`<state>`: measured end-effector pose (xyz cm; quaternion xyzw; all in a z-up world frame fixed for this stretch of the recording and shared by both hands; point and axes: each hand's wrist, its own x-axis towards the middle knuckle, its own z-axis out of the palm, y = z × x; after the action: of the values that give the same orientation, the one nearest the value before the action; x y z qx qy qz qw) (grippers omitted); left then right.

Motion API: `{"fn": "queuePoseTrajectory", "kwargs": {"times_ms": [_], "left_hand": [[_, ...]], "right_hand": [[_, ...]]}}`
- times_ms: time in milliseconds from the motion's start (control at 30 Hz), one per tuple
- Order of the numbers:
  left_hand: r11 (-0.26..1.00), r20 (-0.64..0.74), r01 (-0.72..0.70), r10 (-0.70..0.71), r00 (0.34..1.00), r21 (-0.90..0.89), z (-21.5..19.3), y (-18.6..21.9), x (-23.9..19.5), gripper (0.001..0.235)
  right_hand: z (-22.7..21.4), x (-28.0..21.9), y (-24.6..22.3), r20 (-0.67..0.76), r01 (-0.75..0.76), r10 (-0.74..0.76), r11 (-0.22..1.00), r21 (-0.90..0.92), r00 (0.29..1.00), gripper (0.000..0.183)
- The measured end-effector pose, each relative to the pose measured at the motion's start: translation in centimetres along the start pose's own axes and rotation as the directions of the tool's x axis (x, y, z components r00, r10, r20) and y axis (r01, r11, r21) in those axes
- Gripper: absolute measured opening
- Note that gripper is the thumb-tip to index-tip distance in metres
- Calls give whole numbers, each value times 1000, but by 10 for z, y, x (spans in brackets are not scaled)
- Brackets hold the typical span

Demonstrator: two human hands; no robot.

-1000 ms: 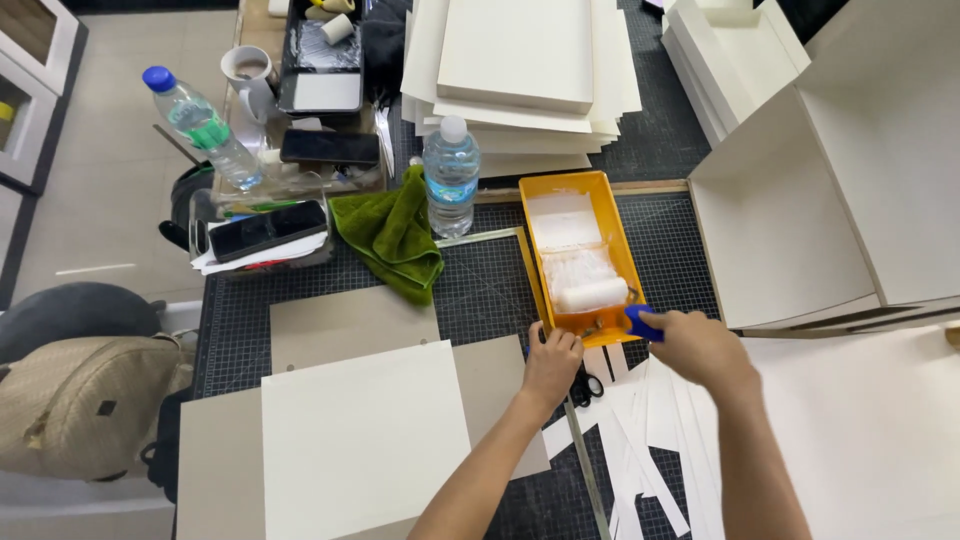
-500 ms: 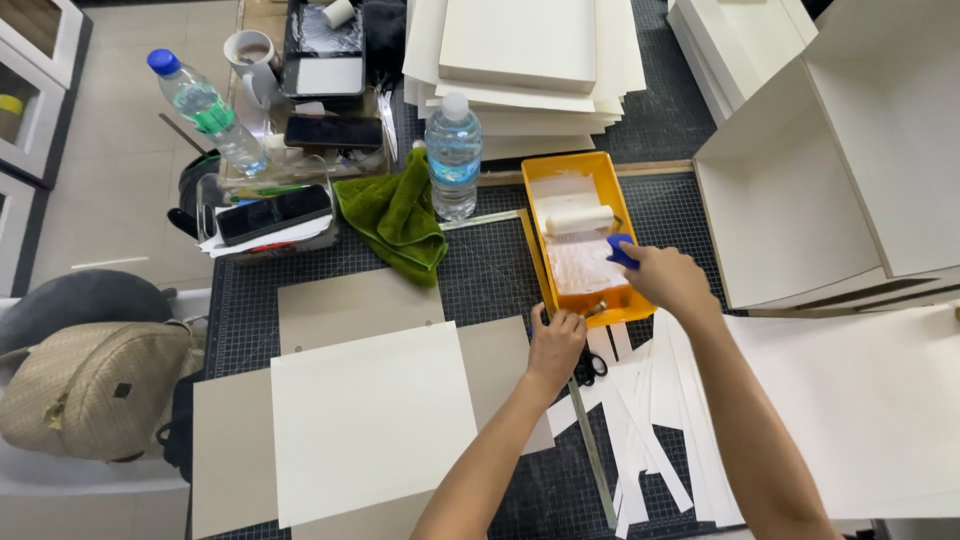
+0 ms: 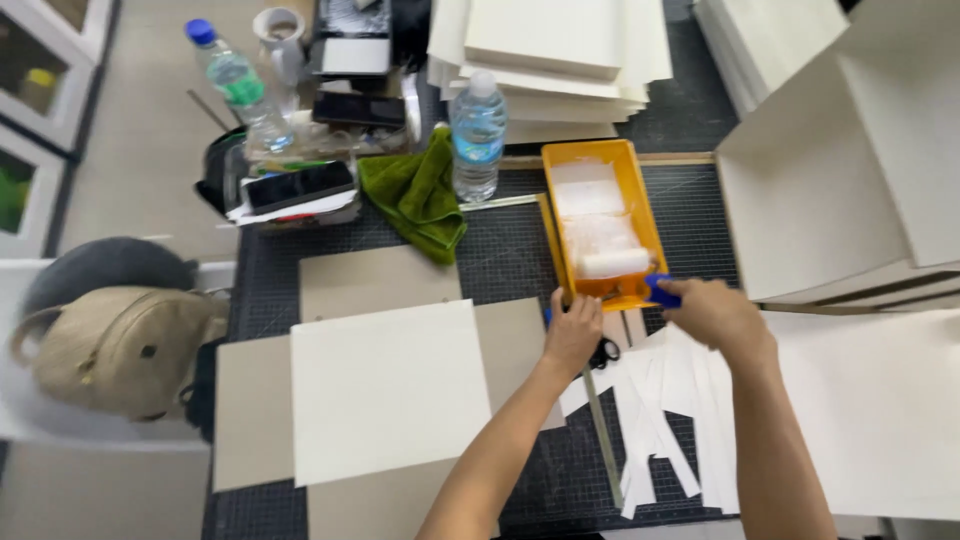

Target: Pressing and smoothing a white lining sheet onto a cardboard template using a scraper tool.

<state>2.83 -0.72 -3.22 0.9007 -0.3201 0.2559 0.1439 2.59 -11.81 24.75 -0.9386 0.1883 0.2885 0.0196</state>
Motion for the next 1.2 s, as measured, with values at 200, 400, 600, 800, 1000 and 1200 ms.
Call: {"fn": "queuePoseTrajectory", "kwargs": {"times_ms": [200,400,600,800,1000,1200], "left_hand": [[982,231,-155,128,964,105,-78,3,-42,67],[924,159,42,20,987,-380,-161,-15,-193,48],[918,584,-6,257,770,-396,-246,-52,-326,86],[966,552,-2,150,820,-258,-249,-103,-362,76],[957,266,-253,284,921,-145,-260,-116,-385,48],[907,113,-370,397,911,-203,-322,-166,-409,34]], "right_hand": [[29,44,15,-112,132,-70,609,782,991,53],[149,-22,66,-309,243,-444,-201,949,841,52],[215,-147,43,-235,130,-551,-223,966,801,40],[255,-209,-13,-138,72,-481,-154,985,866,32],[271,-232,-56,-223,194,-353,-115,974,909,37],[294,-249,-81,-271,214,-296,-210,954,916,40]]}}
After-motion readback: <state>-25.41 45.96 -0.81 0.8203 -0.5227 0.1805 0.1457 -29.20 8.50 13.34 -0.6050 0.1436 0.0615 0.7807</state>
